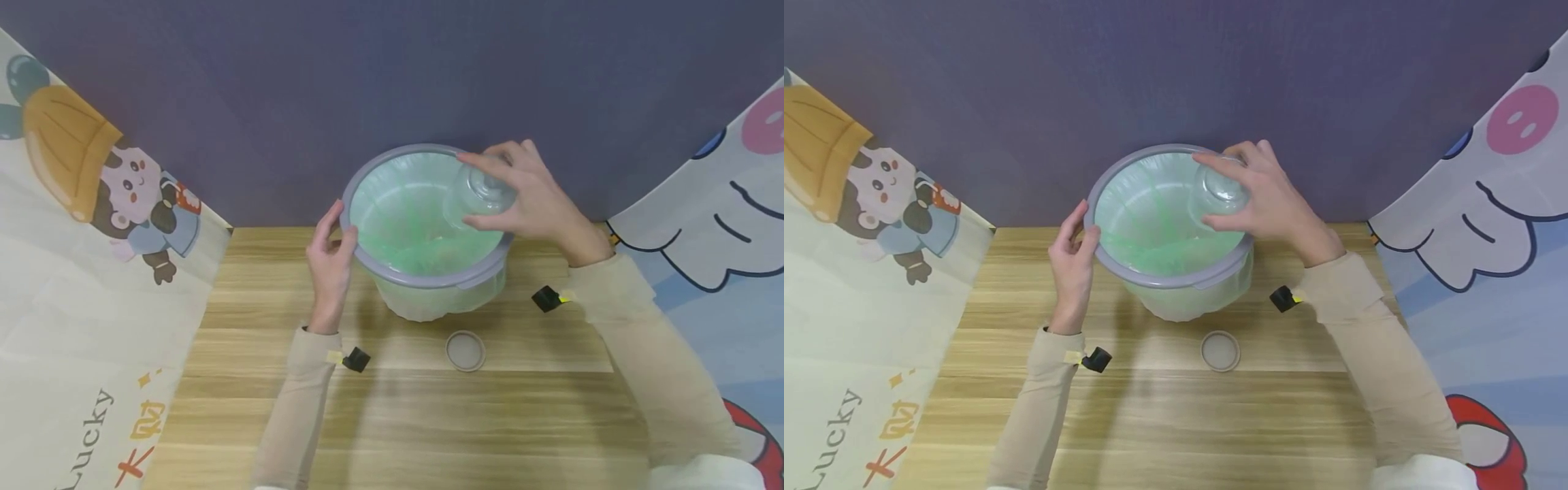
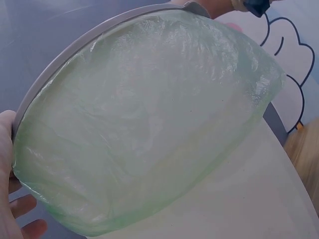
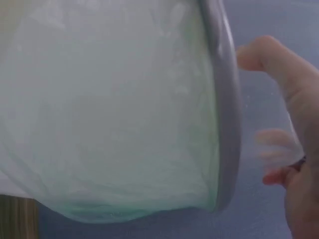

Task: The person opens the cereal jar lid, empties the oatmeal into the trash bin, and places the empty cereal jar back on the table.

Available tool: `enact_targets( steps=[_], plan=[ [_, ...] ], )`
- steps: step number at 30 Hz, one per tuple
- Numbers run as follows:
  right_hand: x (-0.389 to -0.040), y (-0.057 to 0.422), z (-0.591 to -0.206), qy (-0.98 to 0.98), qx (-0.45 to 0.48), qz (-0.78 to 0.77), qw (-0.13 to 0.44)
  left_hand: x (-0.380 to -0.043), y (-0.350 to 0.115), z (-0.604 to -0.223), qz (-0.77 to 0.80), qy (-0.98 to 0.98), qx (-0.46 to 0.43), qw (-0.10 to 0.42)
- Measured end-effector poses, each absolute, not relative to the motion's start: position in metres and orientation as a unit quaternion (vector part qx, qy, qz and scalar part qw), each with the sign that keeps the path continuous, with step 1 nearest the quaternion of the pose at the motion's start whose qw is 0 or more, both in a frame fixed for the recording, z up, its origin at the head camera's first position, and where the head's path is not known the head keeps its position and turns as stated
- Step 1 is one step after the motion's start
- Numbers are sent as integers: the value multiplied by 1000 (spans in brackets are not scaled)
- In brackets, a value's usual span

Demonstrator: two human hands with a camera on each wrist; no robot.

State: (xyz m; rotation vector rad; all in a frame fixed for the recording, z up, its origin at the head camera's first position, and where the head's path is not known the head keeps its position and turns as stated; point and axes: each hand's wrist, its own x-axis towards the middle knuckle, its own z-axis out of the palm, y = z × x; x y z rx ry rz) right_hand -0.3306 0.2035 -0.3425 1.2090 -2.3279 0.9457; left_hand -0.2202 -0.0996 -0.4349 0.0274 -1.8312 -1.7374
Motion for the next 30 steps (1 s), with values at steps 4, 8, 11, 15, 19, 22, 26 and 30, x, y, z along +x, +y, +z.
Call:
enact_targets(
  steps=[4, 8, 11, 15, 19, 22, 26, 30],
  plan=[
    [-337, 201, -340, -820, 467, 300, 141, -221, -98, -435, -661, -688, 8, 300],
    [-339, 194, -332, -806, 524, 246, 120, -220, -97, -436, -665, -685, 16, 297],
    [-341, 189, -330, -781, 572, 210, 137, -220, -98, -436, -665, -683, 17, 302],
    [-343, 187, -330, -775, 576, 218, 146, -221, -99, -436, -658, -688, 11, 306],
    [-344, 188, -328, -796, 536, 254, 120, -221, -99, -434, -648, -697, 13, 308],
    [-346, 189, -325, -811, 511, 269, 96, -221, -100, -433, -644, -700, 16, 307],
    [-349, 191, -322, -825, 490, 274, 71, -220, -100, -433, -646, -699, 18, 305],
    [-350, 192, -321, -832, 478, 276, 59, -220, -100, -434, -652, -695, 18, 303]
  ],
)
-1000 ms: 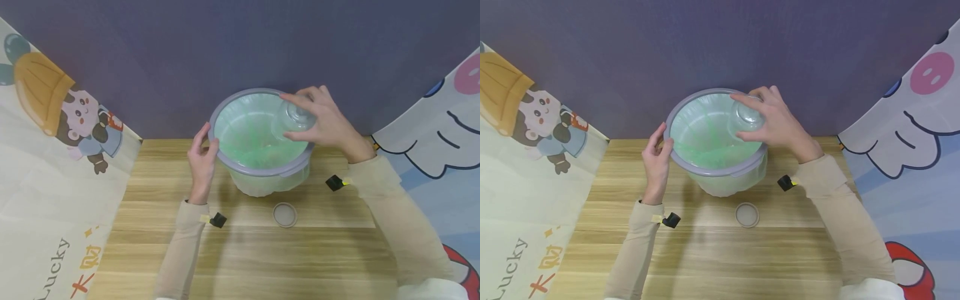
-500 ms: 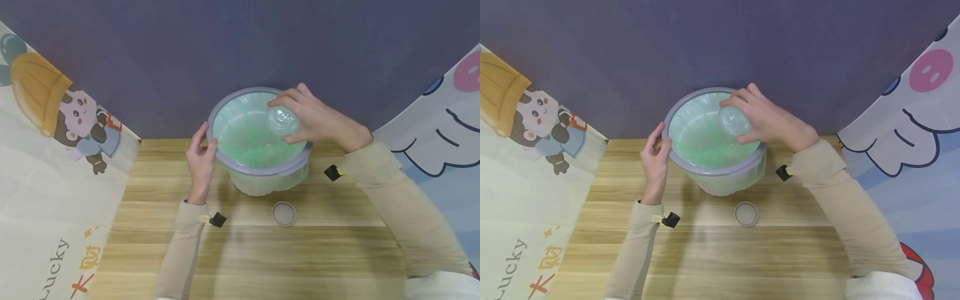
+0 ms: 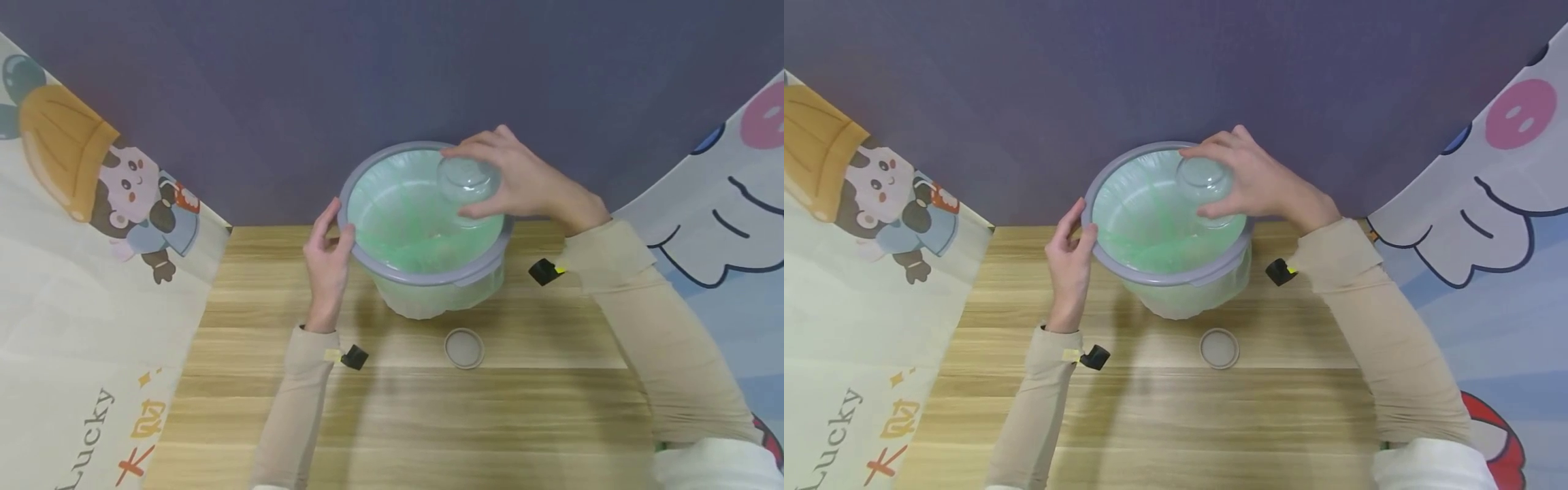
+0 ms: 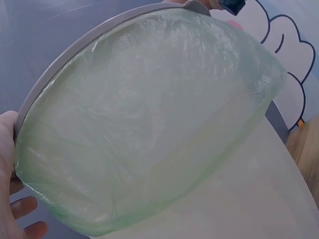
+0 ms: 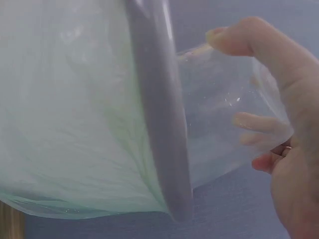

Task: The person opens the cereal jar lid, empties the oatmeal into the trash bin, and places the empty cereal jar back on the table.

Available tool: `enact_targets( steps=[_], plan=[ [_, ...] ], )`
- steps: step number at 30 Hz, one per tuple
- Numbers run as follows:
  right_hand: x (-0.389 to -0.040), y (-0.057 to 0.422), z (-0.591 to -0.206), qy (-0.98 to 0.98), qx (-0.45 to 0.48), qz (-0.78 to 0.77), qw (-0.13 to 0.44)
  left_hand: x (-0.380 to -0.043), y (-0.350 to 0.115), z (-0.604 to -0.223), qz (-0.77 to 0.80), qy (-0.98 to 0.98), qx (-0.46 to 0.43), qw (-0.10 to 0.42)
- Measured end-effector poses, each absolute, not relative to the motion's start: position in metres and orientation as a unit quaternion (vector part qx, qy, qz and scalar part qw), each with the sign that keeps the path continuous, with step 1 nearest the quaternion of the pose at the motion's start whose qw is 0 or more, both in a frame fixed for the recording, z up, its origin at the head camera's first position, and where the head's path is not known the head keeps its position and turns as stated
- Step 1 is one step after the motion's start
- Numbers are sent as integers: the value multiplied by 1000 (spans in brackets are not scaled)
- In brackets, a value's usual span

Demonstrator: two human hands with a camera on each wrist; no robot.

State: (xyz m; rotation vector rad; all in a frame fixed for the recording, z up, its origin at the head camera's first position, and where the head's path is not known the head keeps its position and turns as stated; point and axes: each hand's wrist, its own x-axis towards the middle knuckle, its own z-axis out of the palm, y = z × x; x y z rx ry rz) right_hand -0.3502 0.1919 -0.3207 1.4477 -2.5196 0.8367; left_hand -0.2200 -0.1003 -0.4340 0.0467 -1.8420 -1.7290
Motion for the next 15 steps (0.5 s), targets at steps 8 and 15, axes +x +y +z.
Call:
enact_targets(
  steps=[8, 15],
  plan=[
    [-352, 183, -319, -826, 516, 220, 55, -221, -99, -433, -657, -689, 16, 306],
    [-347, 172, -315, -802, 572, 160, 63, -219, -99, -433, -640, -704, 21, 306]
  ],
)
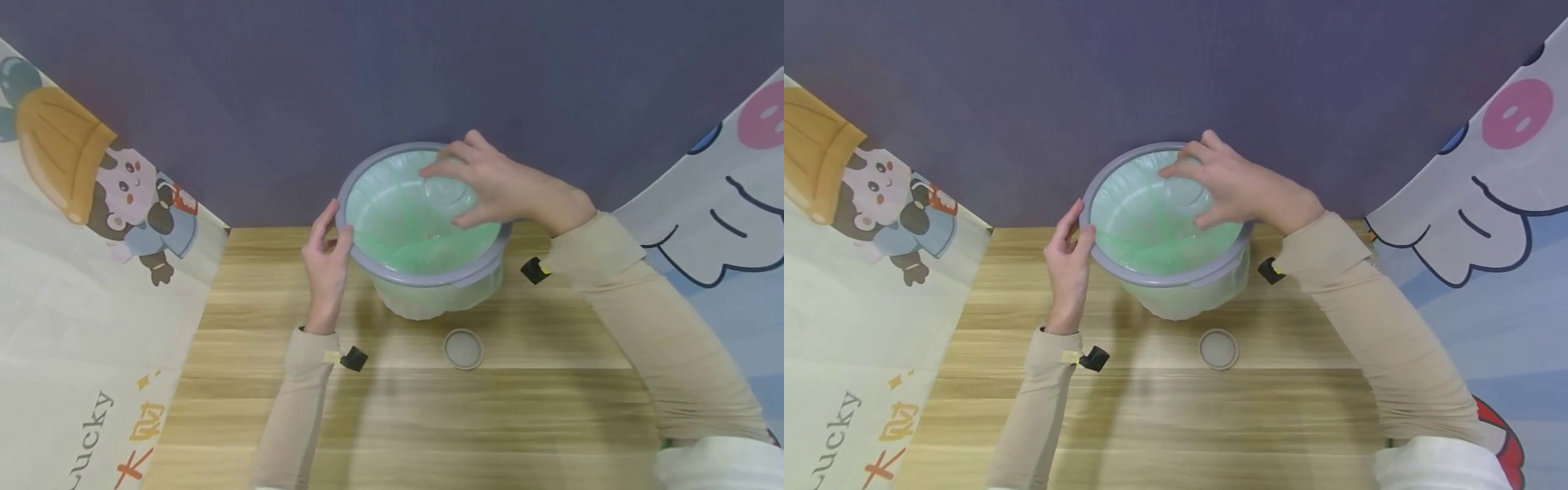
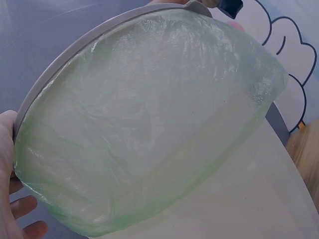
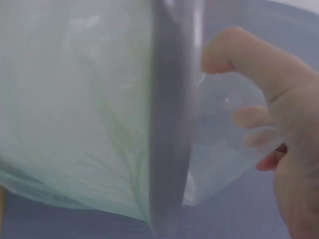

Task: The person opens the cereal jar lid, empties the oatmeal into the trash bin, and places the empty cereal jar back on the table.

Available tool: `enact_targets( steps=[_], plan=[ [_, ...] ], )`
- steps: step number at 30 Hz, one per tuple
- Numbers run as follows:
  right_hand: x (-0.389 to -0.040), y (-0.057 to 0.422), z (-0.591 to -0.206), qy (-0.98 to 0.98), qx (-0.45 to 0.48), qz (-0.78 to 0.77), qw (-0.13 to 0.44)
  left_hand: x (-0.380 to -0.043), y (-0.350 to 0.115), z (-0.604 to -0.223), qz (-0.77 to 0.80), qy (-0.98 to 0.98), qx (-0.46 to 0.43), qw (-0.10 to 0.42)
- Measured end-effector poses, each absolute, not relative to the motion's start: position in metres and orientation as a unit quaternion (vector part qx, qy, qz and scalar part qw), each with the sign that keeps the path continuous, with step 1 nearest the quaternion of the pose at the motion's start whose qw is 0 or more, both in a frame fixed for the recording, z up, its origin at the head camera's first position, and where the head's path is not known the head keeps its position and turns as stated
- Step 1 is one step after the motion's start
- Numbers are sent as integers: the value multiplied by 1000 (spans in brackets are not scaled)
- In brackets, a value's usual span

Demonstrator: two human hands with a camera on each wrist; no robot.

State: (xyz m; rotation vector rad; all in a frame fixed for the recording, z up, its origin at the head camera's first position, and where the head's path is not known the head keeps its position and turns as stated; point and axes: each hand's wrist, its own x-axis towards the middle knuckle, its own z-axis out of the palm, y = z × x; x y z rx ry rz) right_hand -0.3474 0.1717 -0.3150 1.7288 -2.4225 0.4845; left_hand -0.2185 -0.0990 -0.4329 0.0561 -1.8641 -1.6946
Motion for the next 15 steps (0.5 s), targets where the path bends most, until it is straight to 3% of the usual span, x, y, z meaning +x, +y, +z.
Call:
enact_targets(
  steps=[15],
  plan=[
    [-341, 167, -307, -787, 586, 173, 90, -219, -99, -434, -651, -696, 22, 304]
  ],
)
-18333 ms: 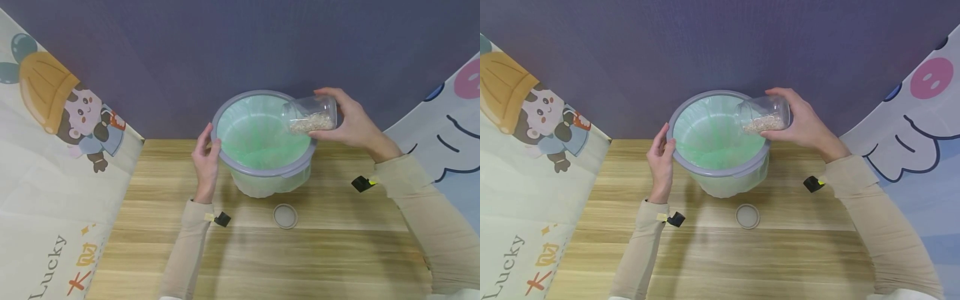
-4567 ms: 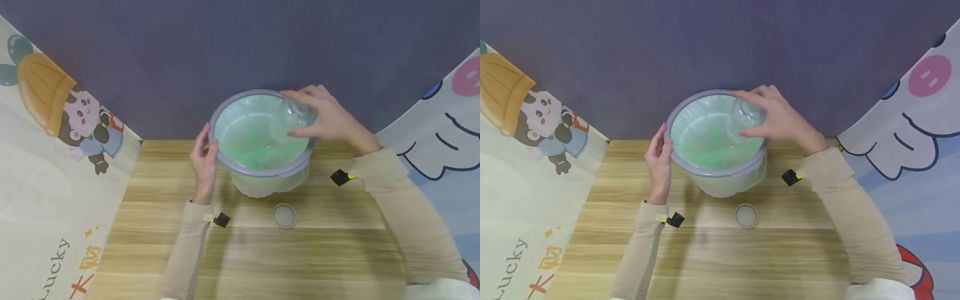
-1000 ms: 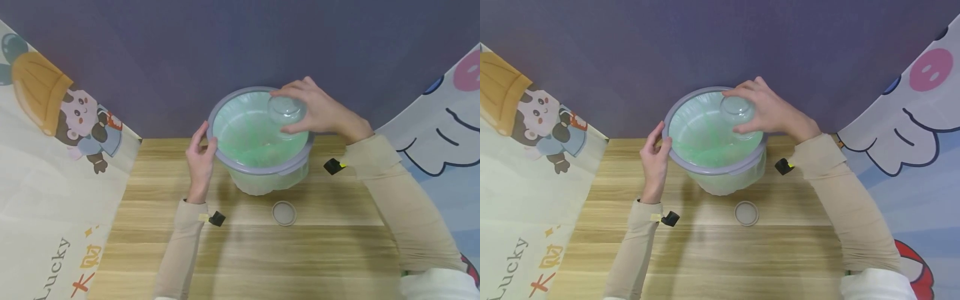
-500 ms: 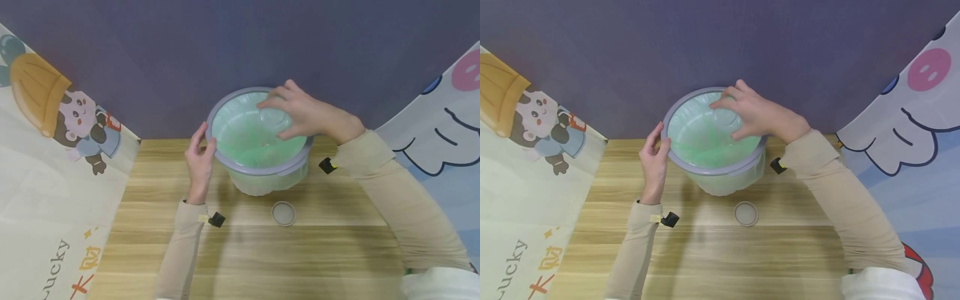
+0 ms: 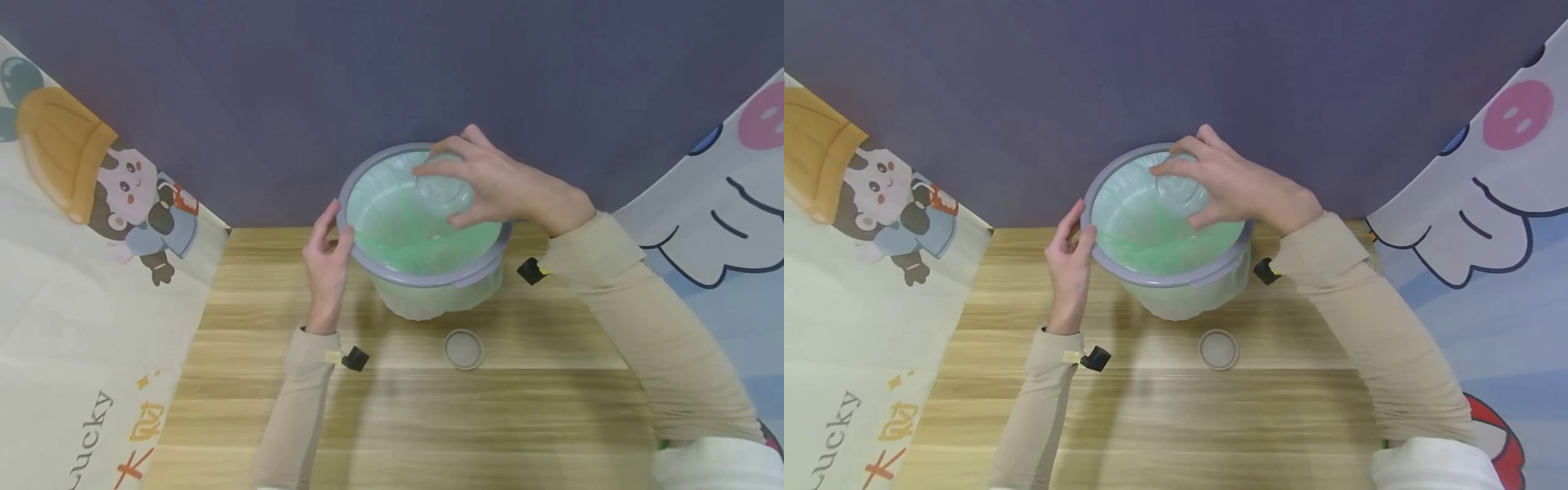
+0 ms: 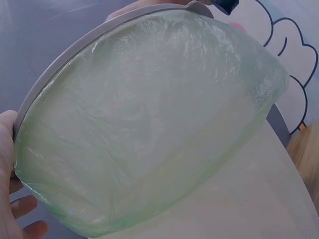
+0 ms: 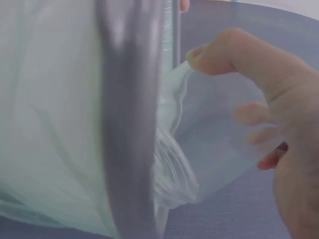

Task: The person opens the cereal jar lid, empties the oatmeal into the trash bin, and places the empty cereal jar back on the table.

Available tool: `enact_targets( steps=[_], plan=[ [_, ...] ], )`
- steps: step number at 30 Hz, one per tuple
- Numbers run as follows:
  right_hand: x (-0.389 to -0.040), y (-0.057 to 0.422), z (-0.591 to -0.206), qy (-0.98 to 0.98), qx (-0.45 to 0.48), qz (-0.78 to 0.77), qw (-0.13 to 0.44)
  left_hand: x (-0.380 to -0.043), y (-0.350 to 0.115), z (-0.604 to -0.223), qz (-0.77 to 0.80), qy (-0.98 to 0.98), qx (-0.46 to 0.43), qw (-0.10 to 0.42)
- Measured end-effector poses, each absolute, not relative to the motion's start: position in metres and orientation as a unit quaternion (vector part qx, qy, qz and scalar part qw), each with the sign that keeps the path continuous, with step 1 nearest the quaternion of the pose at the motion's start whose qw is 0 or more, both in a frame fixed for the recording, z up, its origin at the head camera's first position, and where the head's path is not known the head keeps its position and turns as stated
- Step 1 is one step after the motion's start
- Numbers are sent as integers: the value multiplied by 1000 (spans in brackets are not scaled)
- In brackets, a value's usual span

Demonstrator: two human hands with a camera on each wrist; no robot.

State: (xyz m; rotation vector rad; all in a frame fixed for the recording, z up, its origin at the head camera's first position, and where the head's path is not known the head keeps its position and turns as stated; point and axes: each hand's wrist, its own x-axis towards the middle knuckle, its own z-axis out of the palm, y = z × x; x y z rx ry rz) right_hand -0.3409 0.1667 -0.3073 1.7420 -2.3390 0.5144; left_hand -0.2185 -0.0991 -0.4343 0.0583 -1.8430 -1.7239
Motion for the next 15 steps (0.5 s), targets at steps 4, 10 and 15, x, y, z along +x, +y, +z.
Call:
enact_targets(
  steps=[4, 10, 15],
  plan=[
    [-345, 168, -309, -798, 567, 192, 68, -219, -99, -434, -655, -693, 27, 301],
    [-356, 177, -317, -821, 500, 273, 49, -219, -97, -434, -653, -697, 35, 293],
    [-356, 185, -323, -828, 466, 307, 49, -221, -97, -434, -653, -697, 37, 292]
  ],
)
